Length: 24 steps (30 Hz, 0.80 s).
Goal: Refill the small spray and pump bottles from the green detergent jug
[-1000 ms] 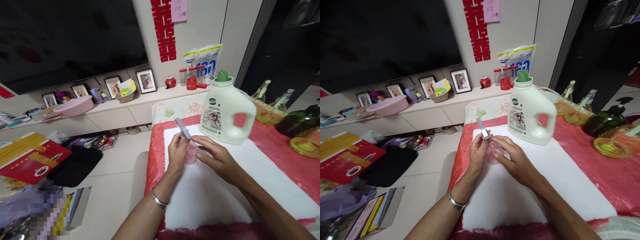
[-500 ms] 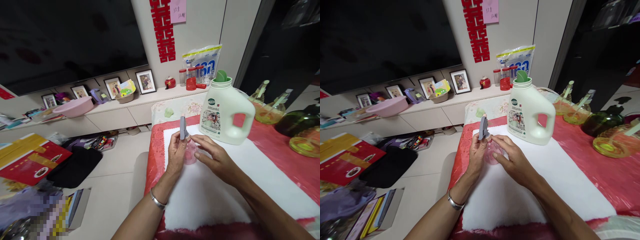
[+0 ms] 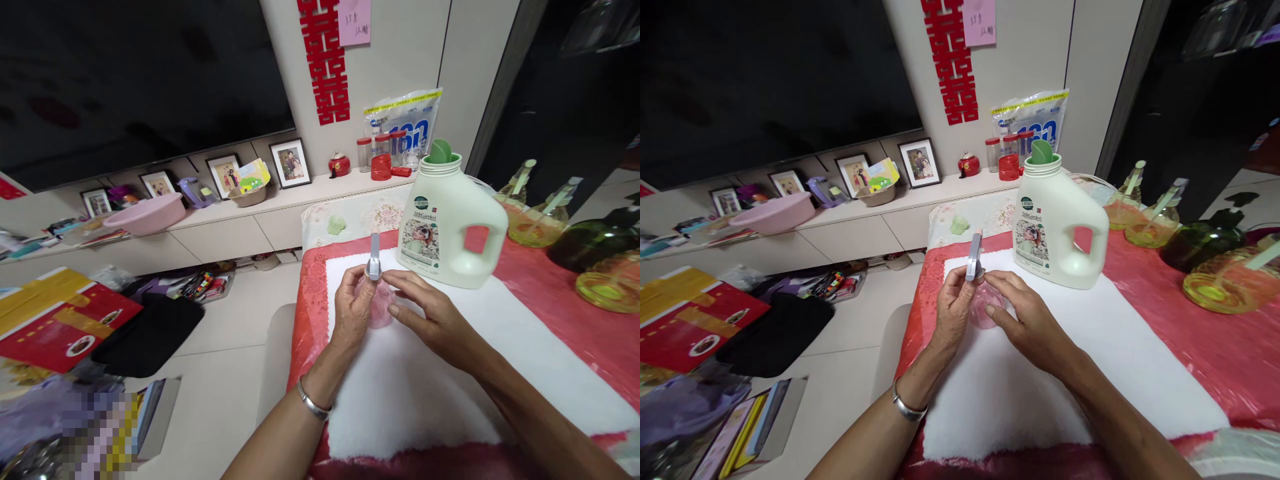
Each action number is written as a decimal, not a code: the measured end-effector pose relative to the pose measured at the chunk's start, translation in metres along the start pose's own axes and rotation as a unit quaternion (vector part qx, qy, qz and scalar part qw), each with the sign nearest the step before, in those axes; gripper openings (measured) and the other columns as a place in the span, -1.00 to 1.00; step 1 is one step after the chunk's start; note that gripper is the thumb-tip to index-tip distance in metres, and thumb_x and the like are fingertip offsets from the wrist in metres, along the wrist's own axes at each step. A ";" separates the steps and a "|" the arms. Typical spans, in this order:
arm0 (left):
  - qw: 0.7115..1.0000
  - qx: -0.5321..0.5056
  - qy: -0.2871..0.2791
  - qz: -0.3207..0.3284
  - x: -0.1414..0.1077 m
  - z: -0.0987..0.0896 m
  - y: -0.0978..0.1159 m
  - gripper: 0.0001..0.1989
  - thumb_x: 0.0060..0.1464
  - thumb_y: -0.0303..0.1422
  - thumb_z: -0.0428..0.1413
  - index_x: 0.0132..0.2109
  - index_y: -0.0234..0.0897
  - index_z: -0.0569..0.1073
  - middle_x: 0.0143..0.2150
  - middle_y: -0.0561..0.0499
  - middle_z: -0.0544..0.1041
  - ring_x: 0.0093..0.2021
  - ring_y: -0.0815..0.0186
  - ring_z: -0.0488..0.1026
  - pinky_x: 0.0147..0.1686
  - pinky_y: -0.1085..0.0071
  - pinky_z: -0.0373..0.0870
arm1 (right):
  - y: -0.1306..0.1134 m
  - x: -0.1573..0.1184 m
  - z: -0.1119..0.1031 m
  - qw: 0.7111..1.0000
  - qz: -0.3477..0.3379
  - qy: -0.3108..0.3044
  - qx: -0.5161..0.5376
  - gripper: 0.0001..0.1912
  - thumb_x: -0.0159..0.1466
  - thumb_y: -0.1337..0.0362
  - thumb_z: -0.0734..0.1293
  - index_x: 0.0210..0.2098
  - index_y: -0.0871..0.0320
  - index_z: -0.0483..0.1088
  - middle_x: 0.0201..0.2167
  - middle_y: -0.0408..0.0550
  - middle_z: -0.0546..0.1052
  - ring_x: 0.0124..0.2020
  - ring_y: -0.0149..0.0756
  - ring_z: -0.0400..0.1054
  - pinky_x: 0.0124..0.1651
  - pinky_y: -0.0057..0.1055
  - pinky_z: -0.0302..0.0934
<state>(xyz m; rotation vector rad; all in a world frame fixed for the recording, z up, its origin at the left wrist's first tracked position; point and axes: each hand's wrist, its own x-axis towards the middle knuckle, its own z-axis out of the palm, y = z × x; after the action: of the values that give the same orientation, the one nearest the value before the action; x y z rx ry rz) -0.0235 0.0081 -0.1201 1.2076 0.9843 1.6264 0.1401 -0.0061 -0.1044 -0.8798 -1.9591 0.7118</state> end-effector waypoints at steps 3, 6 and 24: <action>1.000 0.004 -0.003 0.004 0.000 -0.001 0.001 -0.64 0.11 -0.05 0.29 -0.12 -0.23 0.55 -0.16 -0.05 0.60 -0.10 0.20 0.51 -0.01 0.28 0.39 | 0.001 0.001 0.001 1.000 0.004 0.000 0.007 -0.56 0.46 0.12 0.26 0.25 0.16 0.35 0.21 -0.01 0.35 0.21 -0.26 0.30 0.33 -0.27 0.29; 1.000 0.005 -0.007 0.004 -0.001 -0.001 0.001 -0.66 0.15 -0.07 0.27 -0.11 -0.24 0.55 -0.15 -0.05 0.60 -0.10 0.20 0.51 -0.01 0.30 0.39 | 0.001 0.000 0.003 0.999 0.019 -0.001 0.027 -0.50 0.45 0.12 0.27 0.33 0.12 0.29 0.25 -0.02 0.31 0.25 -0.24 0.26 0.36 -0.22 0.25; 0.999 -0.041 -0.008 -0.005 -0.002 -0.001 0.000 -0.62 0.11 -0.01 0.28 -0.17 -0.23 0.53 -0.21 0.00 0.56 -0.16 0.25 0.47 -0.06 0.33 0.39 | 0.000 -0.002 0.006 0.998 0.043 -0.026 0.048 -0.40 0.46 0.07 0.27 0.43 0.02 0.18 0.31 -0.06 0.21 0.33 -0.22 0.13 0.43 -0.13 0.12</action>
<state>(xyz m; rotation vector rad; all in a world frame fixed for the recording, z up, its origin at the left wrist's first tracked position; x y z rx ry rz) -0.0240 0.0062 -0.1204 1.1578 0.9033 1.6315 0.1358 -0.0084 -0.1082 -0.8990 -1.9244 0.8798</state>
